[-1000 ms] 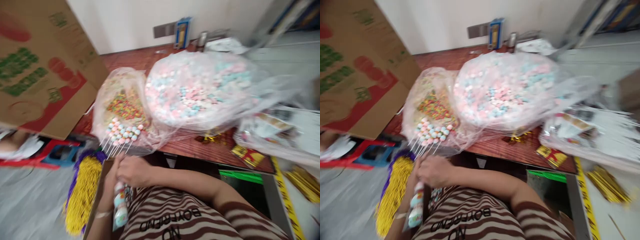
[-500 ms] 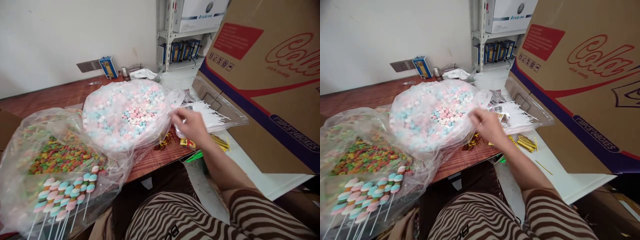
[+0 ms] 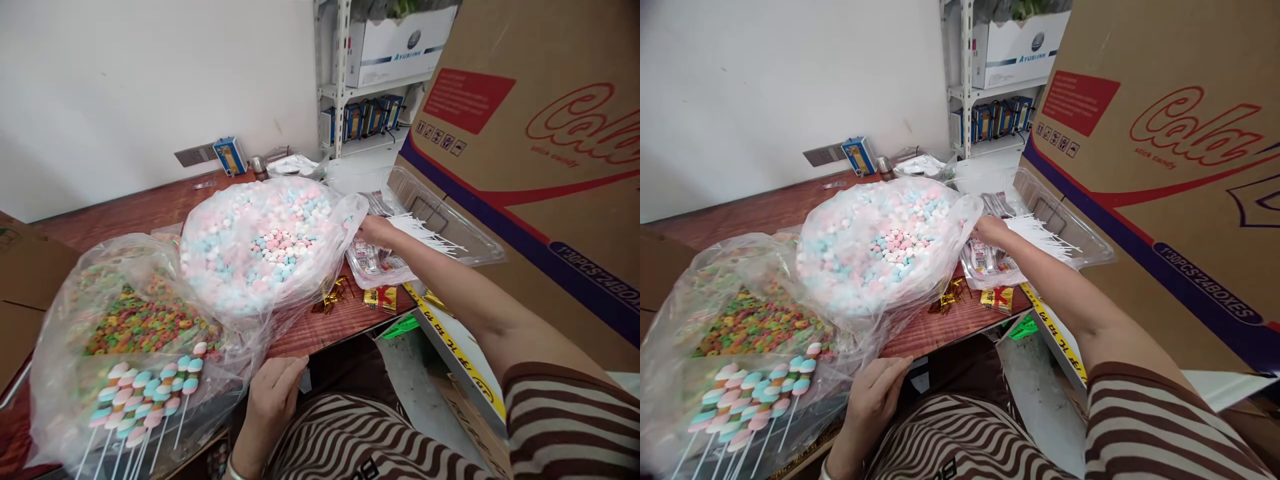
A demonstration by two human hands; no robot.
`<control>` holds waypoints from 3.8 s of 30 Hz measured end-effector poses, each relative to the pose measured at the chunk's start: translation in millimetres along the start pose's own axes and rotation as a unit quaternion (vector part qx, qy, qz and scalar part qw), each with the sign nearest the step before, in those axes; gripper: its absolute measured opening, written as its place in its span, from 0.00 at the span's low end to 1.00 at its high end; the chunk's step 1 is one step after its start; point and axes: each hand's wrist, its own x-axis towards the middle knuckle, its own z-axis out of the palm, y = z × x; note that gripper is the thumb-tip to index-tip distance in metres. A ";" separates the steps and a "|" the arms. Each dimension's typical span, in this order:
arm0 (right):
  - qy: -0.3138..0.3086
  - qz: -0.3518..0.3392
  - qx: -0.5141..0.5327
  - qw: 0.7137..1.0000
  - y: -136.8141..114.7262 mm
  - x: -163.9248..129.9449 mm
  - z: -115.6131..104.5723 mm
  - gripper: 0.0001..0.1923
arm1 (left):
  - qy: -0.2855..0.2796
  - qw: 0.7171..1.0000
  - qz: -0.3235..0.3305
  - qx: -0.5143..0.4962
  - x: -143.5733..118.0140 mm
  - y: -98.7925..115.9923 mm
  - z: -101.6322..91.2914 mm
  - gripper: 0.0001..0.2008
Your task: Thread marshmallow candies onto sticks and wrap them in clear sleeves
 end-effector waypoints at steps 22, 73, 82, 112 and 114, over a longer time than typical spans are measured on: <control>-0.024 0.024 0.640 0.768 -159.7 -197.3 19.5 0.12 | 0.284 0.519 -0.410 -0.694 73.4 44.6 19.6 0.33; 0.006 -0.344 0.449 0.825 -214.1 -193.9 57.7 0.13 | 0.471 0.445 -0.496 -0.578 -28.1 -3.7 -18.8 0.24; -0.278 -0.464 0.163 0.825 -331.3 -196.8 105.8 0.13 | 0.628 0.465 -0.424 -0.458 -138.8 10.7 -99.8 0.26; -0.207 -0.285 0.377 0.857 -183.0 -192.4 53.4 0.07 | 0.620 0.366 -0.483 -0.498 -85.9 -38.4 -50.1 0.20; -0.221 -0.268 0.415 0.841 -175.0 -196.9 48.1 0.07 | 0.612 0.392 -0.489 -0.483 -82.3 -38.2 -46.8 0.21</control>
